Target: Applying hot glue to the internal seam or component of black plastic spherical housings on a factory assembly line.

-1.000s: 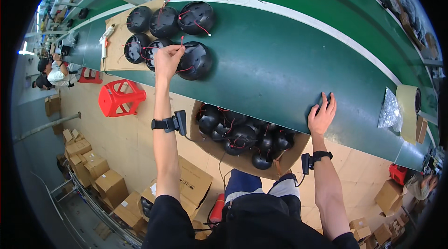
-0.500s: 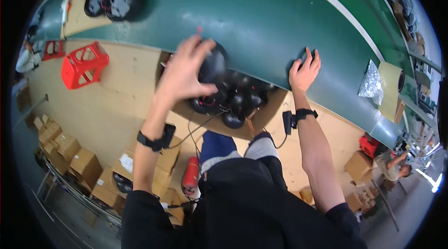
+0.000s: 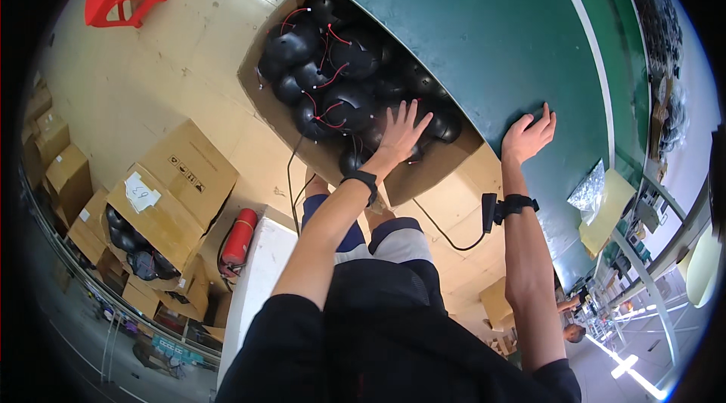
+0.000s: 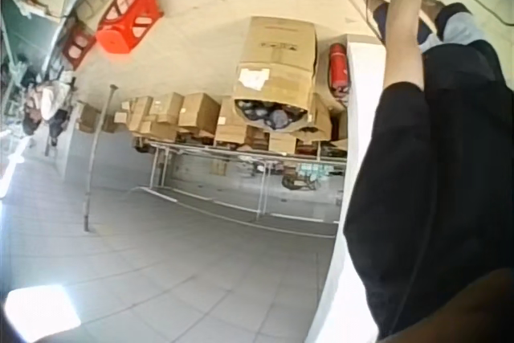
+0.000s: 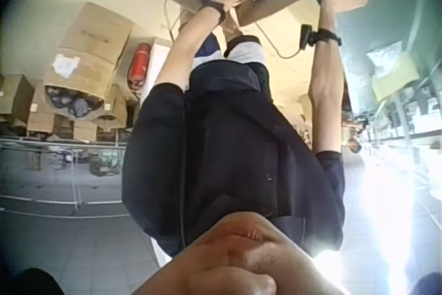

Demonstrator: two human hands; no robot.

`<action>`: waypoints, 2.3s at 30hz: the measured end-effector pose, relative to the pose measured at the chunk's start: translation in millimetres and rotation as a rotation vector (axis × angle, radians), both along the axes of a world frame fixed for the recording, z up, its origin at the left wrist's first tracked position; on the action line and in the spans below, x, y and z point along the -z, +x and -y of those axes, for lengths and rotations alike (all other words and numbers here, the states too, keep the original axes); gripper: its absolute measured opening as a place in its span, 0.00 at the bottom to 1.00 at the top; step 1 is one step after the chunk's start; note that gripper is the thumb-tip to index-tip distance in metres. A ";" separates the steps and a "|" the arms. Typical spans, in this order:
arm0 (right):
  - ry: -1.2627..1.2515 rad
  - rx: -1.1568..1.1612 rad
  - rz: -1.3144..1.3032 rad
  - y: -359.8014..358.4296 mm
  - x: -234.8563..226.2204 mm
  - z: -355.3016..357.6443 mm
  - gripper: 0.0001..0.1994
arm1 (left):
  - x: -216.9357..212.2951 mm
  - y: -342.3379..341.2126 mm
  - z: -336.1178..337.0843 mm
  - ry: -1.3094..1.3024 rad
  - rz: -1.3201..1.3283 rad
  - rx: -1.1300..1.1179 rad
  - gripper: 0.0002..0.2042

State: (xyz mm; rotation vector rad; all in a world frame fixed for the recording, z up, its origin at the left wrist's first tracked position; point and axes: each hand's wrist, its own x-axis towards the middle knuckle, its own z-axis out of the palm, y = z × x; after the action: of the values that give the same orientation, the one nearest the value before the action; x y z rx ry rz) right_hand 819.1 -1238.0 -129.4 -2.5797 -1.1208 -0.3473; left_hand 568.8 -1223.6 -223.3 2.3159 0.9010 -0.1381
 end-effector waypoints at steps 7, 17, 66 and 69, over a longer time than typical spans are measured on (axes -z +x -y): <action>0.004 0.042 -0.008 -1.4 -2.7 -0.8 0.23 | -99.9 -86.9 -114.0 -0.373 0.174 0.009 0.06; 0.046 0.148 -0.146 -13.2 -20.1 -7.7 0.26 | -283.9 -50.6 -385.1 0.337 0.561 -0.483 0.14; -0.021 0.040 -0.032 -3.2 -3.9 -2.2 0.25 | -47.4 -73.1 -132.3 -0.055 0.191 0.034 0.54; -0.032 0.032 -0.026 -0.7 -2.9 0.1 0.25 | -25.1 -21.8 -125.9 0.057 0.069 0.116 0.44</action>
State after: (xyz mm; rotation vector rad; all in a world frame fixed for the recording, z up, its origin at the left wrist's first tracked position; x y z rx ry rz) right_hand 818.4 -1238.2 -126.5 -2.6244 -1.0856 -0.3045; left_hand 547.0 -1097.7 -198.2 2.4111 0.7453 -0.0822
